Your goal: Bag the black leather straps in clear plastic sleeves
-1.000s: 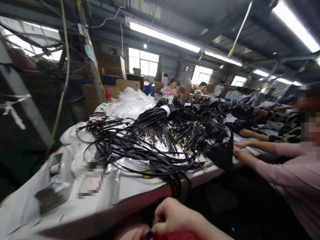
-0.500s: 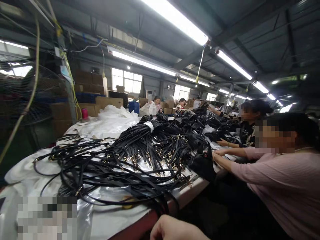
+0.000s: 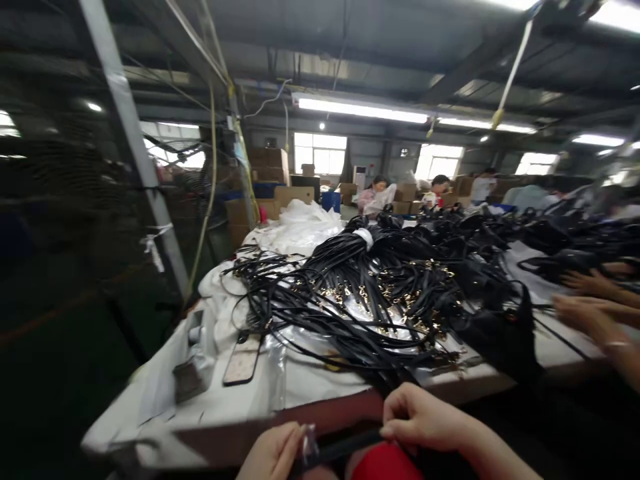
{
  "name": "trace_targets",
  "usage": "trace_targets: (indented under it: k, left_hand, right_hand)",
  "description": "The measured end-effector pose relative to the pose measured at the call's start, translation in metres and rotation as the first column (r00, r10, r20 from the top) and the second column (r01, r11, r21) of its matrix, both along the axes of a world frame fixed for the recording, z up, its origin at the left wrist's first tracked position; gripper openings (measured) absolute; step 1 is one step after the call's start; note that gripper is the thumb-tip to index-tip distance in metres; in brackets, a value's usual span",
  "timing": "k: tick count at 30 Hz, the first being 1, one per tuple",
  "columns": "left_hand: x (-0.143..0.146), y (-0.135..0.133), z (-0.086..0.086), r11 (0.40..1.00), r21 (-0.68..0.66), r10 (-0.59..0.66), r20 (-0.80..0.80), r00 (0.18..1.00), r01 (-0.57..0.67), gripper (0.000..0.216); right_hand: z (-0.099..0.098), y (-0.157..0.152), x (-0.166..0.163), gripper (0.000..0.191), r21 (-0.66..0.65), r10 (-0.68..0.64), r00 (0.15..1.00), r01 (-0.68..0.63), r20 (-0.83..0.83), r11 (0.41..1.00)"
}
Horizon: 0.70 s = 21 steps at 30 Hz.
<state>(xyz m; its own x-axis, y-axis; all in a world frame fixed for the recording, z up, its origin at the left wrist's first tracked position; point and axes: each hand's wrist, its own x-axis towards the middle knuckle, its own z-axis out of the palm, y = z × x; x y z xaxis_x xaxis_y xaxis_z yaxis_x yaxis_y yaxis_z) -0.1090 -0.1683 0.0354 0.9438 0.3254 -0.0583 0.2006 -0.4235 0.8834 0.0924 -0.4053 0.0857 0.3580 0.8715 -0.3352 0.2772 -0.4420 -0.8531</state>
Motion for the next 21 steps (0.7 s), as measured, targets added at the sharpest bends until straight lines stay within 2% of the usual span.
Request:
trace_targets:
  k: [3,6,8,10,12,16,18,21]
  left_hand:
    - [0.018,-0.019,0.028,0.996,-0.038,-0.078,0.014,0.997,0.079,0.067]
    - [0.045,-0.041,0.058,0.997,-0.058,-0.050,0.110,0.993,0.056,0.062]
    - [0.056,-0.046,0.071,0.997,-0.058,-0.033,0.188,0.982,0.044,0.061]
    - [0.057,-0.038,0.078,1.000,-0.009,-0.027,0.240,0.970,0.030,0.062]
    - [0.051,-0.018,0.082,1.000,-0.003,0.010,0.240,0.971,-0.010,0.064]
    - [0.036,0.018,0.100,0.976,-0.204,0.111,0.159,0.981,-0.077,0.064]
    - [0.038,0.016,0.117,0.961,-0.273,0.080,0.160,0.984,-0.034,0.063]
    - [0.060,-0.005,0.143,0.939,-0.332,-0.012,0.223,0.975,0.088,0.060]
  right_hand:
    - [0.035,0.019,0.000,0.019,0.014,0.094,0.995,-0.094,0.040,0.995]
    - [0.068,0.048,-0.010,0.021,0.033,0.180,0.979,-0.184,0.092,0.982]
    - [0.082,0.061,-0.014,0.022,0.064,0.224,0.967,-0.233,0.125,0.970]
    - [0.090,0.061,-0.010,0.025,0.056,0.246,0.961,-0.254,0.128,0.966]
    - [0.097,0.050,0.005,0.033,0.000,0.224,0.969,-0.226,0.103,0.974]
    - [0.122,0.027,0.044,0.051,-0.092,0.180,0.981,-0.172,0.078,0.981]
    - [0.142,0.033,0.052,0.052,-0.079,0.211,0.972,-0.203,0.101,0.976]
    - [0.171,0.066,0.039,0.049,-0.038,0.315,0.941,-0.312,0.124,0.949]
